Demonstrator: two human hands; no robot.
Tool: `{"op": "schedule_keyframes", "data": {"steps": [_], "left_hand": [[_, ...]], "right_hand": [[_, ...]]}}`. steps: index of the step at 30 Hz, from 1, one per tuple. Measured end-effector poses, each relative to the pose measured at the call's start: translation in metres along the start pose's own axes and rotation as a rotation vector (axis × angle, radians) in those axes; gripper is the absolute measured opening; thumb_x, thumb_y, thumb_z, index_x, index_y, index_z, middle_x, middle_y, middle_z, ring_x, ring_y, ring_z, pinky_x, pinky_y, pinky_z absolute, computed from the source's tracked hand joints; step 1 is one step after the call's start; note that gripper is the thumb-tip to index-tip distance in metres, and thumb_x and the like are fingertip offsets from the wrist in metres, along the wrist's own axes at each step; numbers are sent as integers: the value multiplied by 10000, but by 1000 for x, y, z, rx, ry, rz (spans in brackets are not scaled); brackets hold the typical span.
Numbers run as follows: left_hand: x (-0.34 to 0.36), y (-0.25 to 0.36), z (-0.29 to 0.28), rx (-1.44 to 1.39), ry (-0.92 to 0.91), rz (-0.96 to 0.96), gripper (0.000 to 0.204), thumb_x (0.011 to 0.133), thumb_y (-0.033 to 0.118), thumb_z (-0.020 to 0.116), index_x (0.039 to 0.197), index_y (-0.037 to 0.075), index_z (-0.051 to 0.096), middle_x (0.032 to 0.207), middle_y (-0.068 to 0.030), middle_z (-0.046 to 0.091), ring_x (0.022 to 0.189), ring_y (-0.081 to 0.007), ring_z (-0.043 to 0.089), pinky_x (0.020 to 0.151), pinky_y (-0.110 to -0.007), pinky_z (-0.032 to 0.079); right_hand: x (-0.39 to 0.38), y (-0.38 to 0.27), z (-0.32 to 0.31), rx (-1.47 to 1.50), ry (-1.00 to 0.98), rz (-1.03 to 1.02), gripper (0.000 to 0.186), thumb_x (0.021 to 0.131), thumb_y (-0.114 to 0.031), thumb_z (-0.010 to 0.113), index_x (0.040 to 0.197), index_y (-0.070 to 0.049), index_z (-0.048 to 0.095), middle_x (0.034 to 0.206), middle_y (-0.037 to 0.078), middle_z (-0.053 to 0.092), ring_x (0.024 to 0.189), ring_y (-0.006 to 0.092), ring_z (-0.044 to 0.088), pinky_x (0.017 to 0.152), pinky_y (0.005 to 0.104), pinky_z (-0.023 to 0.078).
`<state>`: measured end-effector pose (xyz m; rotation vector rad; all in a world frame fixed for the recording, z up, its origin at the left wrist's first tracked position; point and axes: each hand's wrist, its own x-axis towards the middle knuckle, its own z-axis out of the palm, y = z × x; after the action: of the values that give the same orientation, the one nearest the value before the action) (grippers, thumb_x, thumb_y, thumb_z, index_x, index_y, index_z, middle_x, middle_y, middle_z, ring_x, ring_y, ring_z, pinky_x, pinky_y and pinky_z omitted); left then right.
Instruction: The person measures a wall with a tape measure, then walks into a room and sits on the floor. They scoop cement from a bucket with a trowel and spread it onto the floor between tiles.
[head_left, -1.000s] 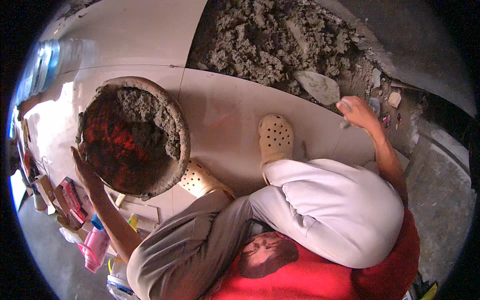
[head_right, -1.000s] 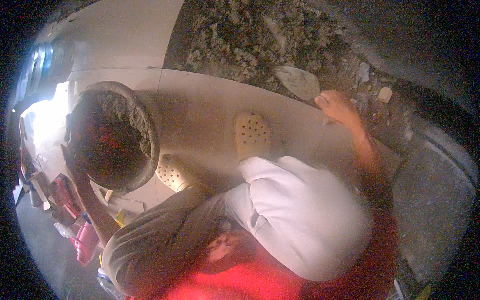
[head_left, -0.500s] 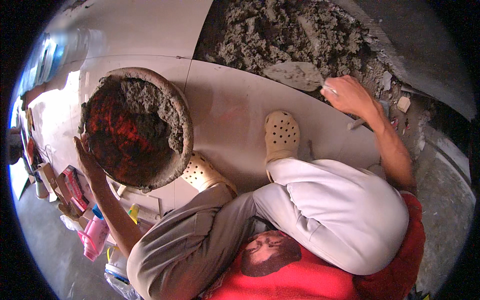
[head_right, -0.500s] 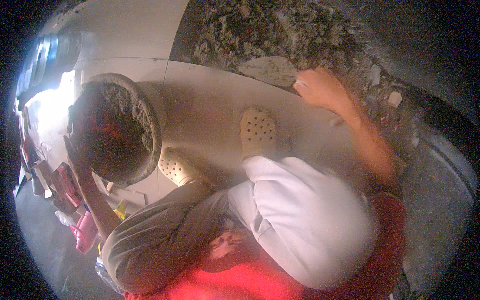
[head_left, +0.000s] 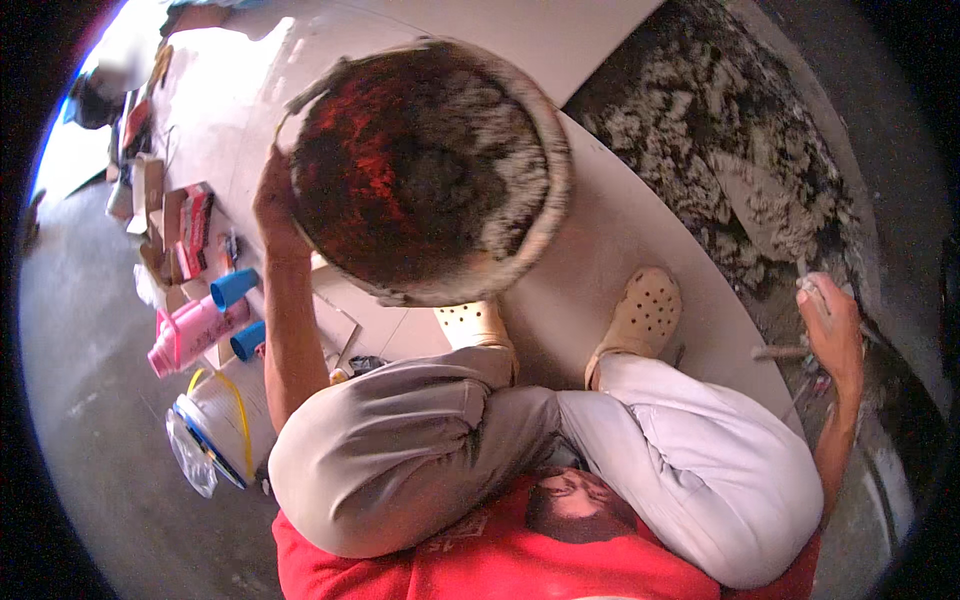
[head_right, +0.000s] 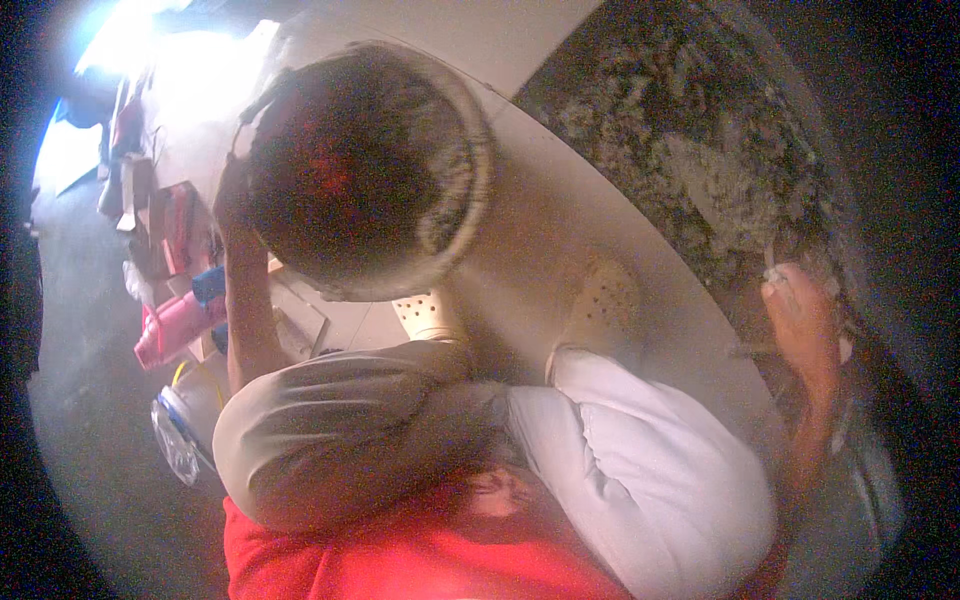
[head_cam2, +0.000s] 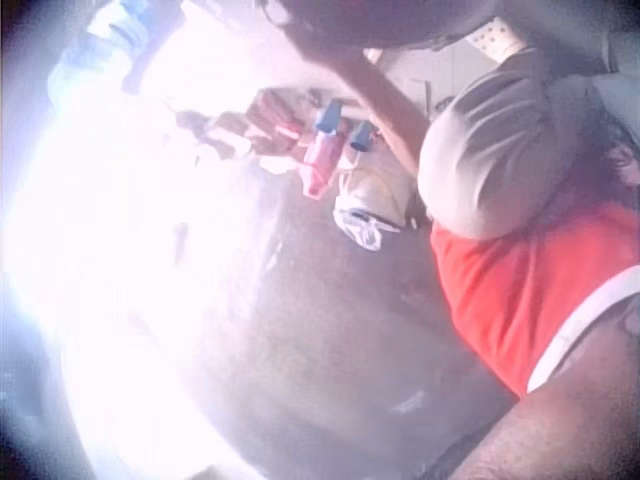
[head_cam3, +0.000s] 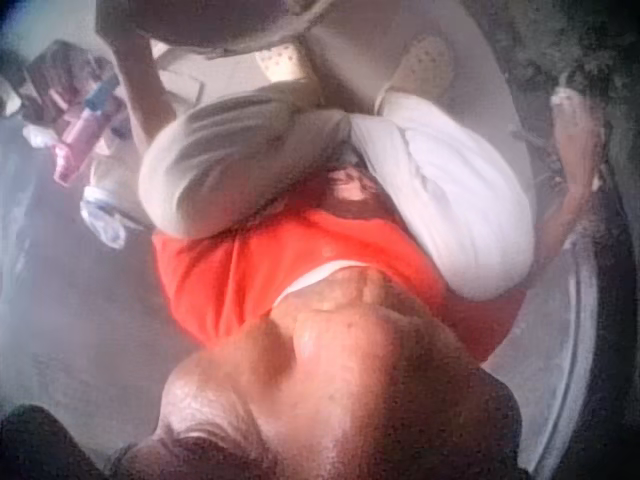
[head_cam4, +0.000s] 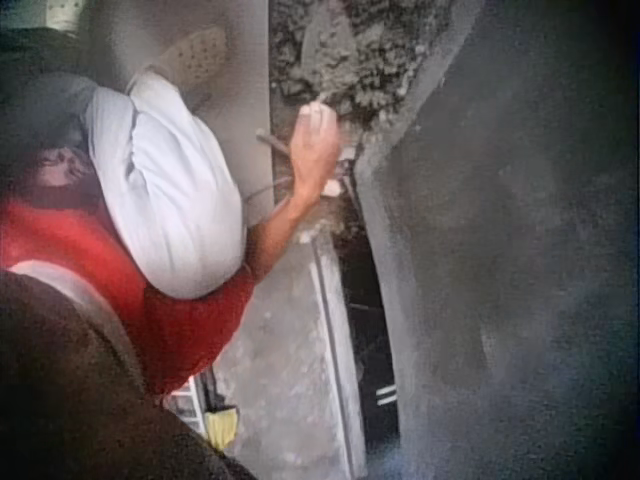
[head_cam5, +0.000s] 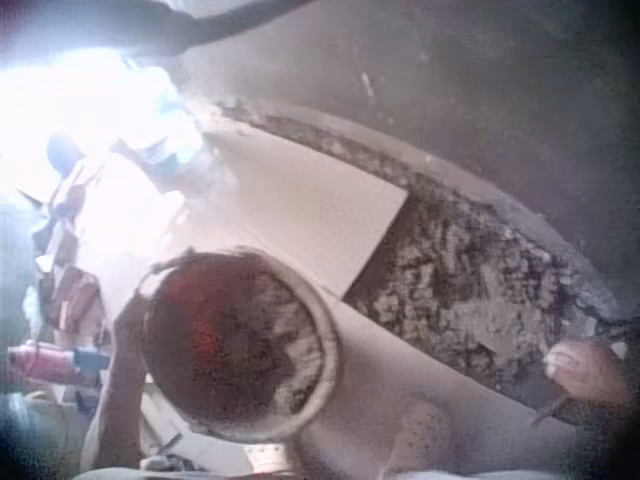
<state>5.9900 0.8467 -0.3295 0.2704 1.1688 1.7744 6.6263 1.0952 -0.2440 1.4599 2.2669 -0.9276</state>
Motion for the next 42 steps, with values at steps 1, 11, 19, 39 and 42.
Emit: {"op": "schedule_keyframes", "data": {"steps": [1,11,19,39,42], "left_hand": [[-6,4,16,-50,-80,-70,373,1053,299,418,1168,4,614,1066,-124,697,951,-229,665,877,-382,542],[-34,-9,182,150,318,16,238,1038,244,477,1040,32,585,873,-73,665,751,-165,658,712,-297,566],[-46,-19,179,161,305,166,217,1024,229,518,1058,26,587,920,-68,667,803,-141,648,734,-284,552],[-36,-29,196,276,253,250,261,997,247,581,1080,1,608,924,-43,647,816,-105,585,761,-248,482],[-39,-28,190,272,289,237,274,995,242,580,1111,-5,607,962,-66,645,854,-134,599,794,-271,490]], "right_hand": [[5,-17,0,58,97,-155,325,945,-219,591,1154,30,599,981,194,639,839,278,619,774,361,471],[76,-195,-26,-495,360,-639,308,950,-202,600,1191,-16,560,927,153,606,848,363,635,746,440,516],[146,-222,19,-531,86,-727,271,974,-255,555,1058,2,551,844,238,616,827,410,654,676,497,530],[121,-220,79,15,-379,-823,256,935,-213,584,973,40,597,744,285,602,754,493,598,626,513,477],[115,-227,78,-22,-388,-775,270,938,-217,582,968,51,591,795,297,609,802,490,603,668,525,472]]}}
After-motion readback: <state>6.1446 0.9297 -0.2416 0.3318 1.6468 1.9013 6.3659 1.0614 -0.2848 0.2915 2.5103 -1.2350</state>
